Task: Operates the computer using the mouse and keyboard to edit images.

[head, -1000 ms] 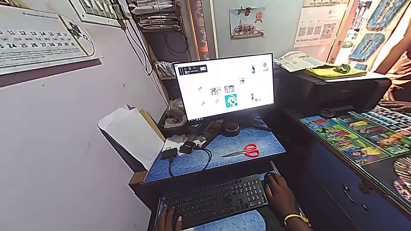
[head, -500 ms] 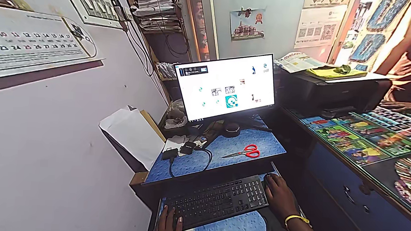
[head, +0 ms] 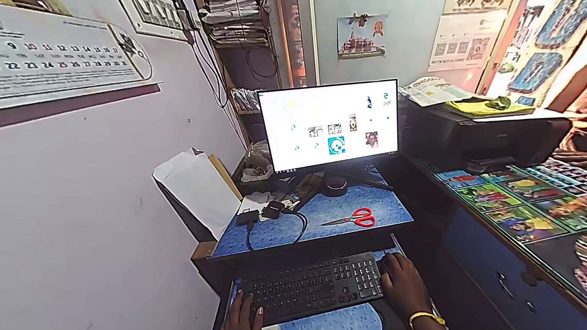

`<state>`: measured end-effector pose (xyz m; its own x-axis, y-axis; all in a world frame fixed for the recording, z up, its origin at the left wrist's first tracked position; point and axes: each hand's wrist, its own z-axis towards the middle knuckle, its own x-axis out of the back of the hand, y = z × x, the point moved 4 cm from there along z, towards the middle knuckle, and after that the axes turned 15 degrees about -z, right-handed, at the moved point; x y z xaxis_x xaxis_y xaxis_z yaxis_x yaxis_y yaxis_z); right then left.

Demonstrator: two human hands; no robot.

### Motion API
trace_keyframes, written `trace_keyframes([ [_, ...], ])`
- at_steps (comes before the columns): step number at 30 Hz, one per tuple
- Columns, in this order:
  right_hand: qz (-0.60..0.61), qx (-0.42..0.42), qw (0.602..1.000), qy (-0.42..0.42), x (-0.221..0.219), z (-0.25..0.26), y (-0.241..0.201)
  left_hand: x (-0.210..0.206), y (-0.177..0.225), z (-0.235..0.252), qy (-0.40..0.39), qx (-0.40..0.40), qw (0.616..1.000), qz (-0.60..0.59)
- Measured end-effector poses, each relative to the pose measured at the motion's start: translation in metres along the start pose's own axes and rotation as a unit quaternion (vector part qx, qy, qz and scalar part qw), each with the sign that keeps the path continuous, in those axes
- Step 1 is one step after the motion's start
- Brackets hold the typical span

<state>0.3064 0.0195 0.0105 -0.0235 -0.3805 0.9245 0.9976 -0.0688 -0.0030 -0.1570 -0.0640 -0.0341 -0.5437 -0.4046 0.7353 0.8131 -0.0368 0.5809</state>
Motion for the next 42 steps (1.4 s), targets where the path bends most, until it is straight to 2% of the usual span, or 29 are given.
trace_keyframes([
  [7, 0.007, -0.041, 0.999, 0.014, 0.004, 0.001, 0.001, -0.001, -0.001, 0.001, -0.003, 0.008, 1.0, 0.008],
  [15, 0.028, 0.047, 0.998, 0.003, -0.007, 0.0, -0.002, -0.004, -0.005, 0.001, 0.009, 0.012, 1.0, 0.006],
  [23, 0.036, 0.028, 0.999, 0.008, 0.002, -0.002, -0.004, -0.003, -0.002, -0.001, 0.021, 0.015, 1.0, 0.014],
  [27, 0.033, 0.039, 0.999, 0.017, 0.002, -0.002, -0.005, -0.003, -0.003, -0.002, 0.015, 0.035, 0.999, 0.017],
  [34, 0.044, 0.051, 0.997, 0.035, -0.001, -0.002, -0.005, -0.003, -0.004, 0.0, 0.031, 0.014, 0.999, 0.04],
  [42, 0.053, 0.059, 0.995, 0.06, -0.008, -0.002, -0.003, -0.006, -0.007, -0.001, 0.045, 0.027, 0.998, 0.042],
])
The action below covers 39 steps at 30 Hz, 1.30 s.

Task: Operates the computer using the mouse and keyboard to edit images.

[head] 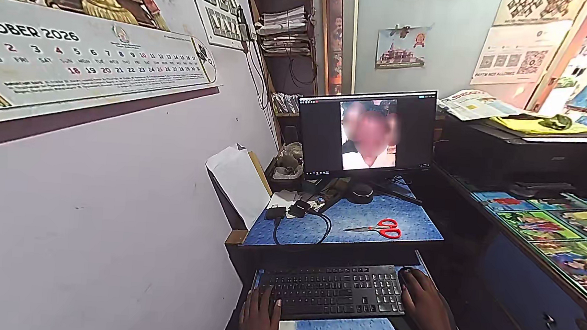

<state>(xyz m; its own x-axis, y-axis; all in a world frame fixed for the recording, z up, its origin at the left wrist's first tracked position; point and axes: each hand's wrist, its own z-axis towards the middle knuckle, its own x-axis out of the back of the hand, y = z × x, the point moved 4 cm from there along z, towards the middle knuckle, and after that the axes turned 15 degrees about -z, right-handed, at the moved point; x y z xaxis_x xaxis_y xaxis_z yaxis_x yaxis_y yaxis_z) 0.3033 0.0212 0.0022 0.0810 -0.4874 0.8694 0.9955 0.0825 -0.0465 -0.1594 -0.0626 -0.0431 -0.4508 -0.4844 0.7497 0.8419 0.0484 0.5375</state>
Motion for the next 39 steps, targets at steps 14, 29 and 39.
trace_keyframes([
  [14, -0.008, -0.004, 1.0, -0.007, 0.004, 0.0, -0.001, 0.002, 0.001, 0.001, -0.002, 0.0, 1.0, 0.003],
  [29, -0.003, -0.005, 1.0, -0.01, -0.003, 0.0, 0.002, 0.002, 0.002, -0.001, -0.013, 0.034, 0.999, 0.002],
  [39, -0.013, 0.0, 1.0, -0.004, -0.004, 0.0, 0.002, 0.002, 0.001, 0.001, 0.001, 0.0, 1.0, 0.002],
])
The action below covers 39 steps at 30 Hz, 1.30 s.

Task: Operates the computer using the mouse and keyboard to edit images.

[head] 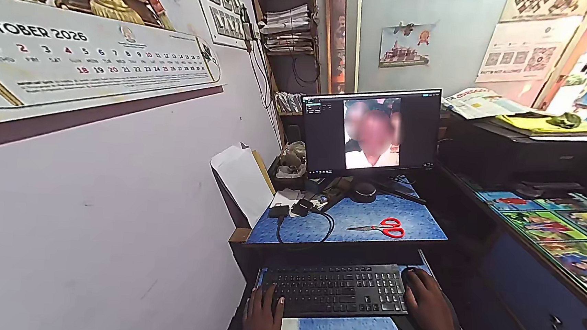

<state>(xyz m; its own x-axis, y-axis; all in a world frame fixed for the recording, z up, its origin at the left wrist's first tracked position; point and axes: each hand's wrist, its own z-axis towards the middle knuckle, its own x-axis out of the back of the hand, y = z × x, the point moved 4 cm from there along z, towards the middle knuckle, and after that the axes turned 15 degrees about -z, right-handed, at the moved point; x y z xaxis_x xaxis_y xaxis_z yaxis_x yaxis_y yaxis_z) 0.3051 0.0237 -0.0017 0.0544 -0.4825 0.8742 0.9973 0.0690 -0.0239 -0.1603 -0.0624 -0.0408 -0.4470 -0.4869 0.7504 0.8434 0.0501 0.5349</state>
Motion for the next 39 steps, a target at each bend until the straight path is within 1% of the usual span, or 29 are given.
trace_keyframes([
  [15, 0.006, -0.004, 1.0, 0.003, 0.0063, 0.0, -0.0021, -0.0025, -0.0031, 0.0003, 0.005, -0.009, 1.0, -0.001],
  [20, 0.019, -0.001, 1.0, 0.011, 0.0014, -0.0001, -0.0005, -0.0029, -0.0029, -0.0003, 0.015, -0.014, 1.0, -0.005],
  [39, 0.013, -0.003, 1.0, 0.001, 0.005, -0.0004, -0.0018, -0.0026, -0.003, -0.0007, 0.019, -0.018, 1.0, 0.004],
])
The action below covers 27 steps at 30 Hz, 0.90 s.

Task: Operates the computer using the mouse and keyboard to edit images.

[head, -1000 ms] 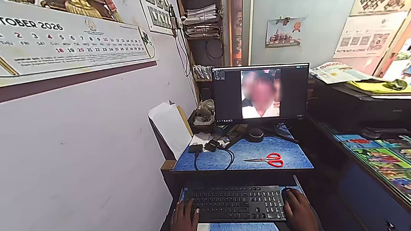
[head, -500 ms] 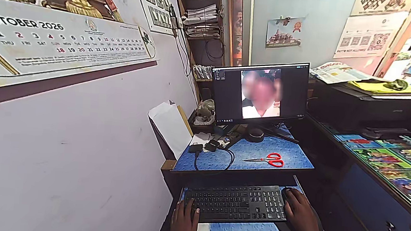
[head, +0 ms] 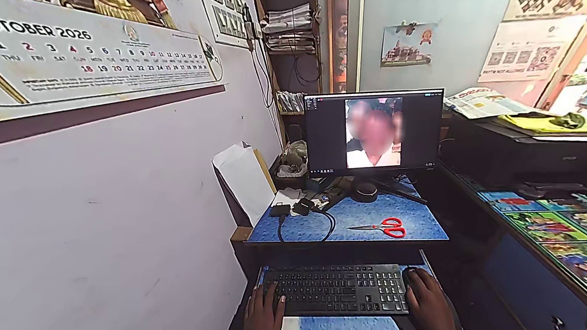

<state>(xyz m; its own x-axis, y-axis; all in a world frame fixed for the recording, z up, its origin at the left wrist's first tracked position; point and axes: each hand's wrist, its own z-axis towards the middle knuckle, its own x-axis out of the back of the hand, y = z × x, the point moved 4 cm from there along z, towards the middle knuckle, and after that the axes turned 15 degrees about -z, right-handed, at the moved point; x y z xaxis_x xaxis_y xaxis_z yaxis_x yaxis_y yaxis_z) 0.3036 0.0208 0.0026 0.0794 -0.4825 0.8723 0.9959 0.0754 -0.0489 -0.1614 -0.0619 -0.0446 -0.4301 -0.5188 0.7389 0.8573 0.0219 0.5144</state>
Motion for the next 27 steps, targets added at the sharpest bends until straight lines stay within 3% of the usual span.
trace_keyframes([
  [20, -0.009, 0.0, 1.0, 0.003, 0.003, 0.001, -0.002, 0.0, 0.0, 0.001, -0.008, 0.001, 1.0, -0.008],
  [27, -0.028, -0.046, 0.998, -0.011, 0.014, 0.003, -0.002, 0.0, 0.001, 0.001, -0.021, 0.016, 1.0, -0.015],
])
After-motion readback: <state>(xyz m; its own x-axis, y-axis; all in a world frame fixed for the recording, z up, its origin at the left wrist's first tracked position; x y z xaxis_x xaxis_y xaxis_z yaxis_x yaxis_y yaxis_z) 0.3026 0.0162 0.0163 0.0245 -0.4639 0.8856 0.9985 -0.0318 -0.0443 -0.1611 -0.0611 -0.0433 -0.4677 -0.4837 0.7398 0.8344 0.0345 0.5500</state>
